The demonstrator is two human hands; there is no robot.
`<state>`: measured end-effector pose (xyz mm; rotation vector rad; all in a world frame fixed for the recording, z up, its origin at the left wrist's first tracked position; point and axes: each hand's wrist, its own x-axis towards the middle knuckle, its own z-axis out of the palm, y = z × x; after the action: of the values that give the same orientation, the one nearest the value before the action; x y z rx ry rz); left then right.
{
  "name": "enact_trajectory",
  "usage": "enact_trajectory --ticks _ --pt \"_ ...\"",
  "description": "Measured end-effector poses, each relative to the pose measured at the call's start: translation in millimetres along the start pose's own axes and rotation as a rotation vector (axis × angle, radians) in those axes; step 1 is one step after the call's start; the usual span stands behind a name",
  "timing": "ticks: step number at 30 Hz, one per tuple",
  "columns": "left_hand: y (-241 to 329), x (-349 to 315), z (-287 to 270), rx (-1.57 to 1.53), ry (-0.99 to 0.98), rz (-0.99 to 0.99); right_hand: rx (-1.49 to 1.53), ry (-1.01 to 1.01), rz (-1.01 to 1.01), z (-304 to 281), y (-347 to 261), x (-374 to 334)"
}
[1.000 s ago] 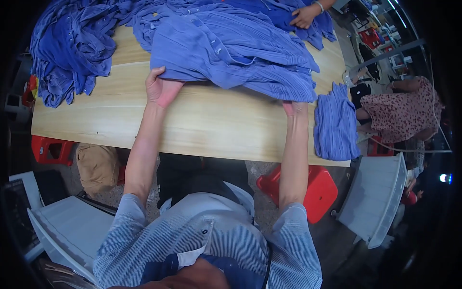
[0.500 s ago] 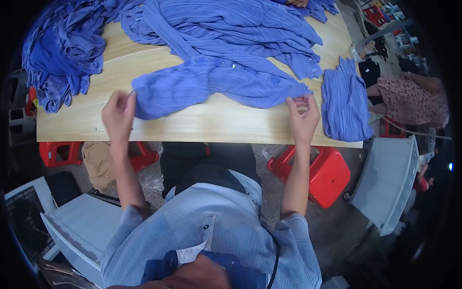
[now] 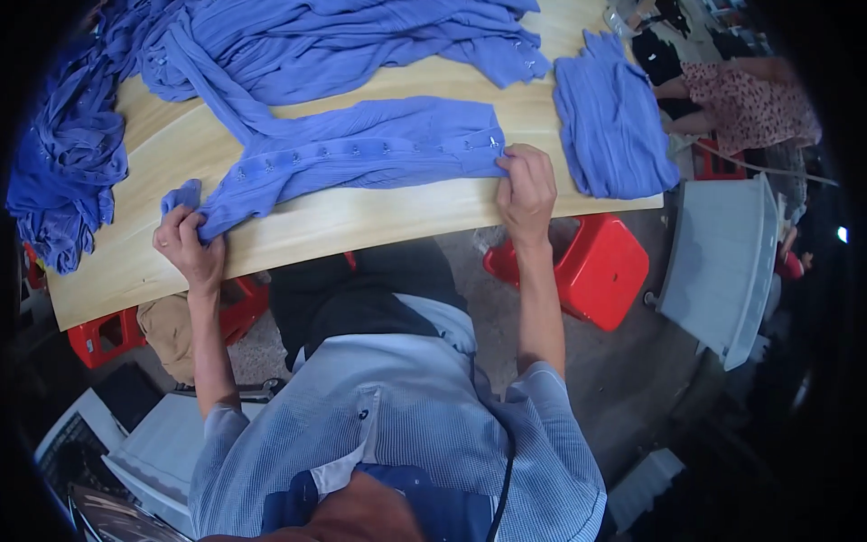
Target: Fastening small metal snaps along the seam of blue pleated garments on a wooden work table.
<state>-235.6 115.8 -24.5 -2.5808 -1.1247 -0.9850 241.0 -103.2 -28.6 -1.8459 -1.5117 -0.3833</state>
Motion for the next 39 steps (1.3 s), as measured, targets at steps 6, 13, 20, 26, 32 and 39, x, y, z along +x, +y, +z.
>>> enact_trajectory --ticks 6,13,20,26,32,39 --pt "6 -4 -42 -0.115 -0.301 -0.150 -0.068 -0.274 0.038 -25 1 -3" --pt "-15 -26 -41 0.166 -0.279 -0.041 0.155 -0.287 0.238 -13 -33 22" --pt "29 50 -40 -0.173 -0.386 -0.003 0.045 -0.240 0.132 34 -30 23" --pt "14 61 -5 -0.140 -0.428 0.092 0.001 -0.050 0.053 25 -19 20" --pt "28 59 -9 -0.321 -0.473 0.043 0.447 -0.154 0.133 2 -38 40" --pt "96 100 26 -0.552 -0.370 0.253 0.523 0.118 -0.253 -5 -106 130"
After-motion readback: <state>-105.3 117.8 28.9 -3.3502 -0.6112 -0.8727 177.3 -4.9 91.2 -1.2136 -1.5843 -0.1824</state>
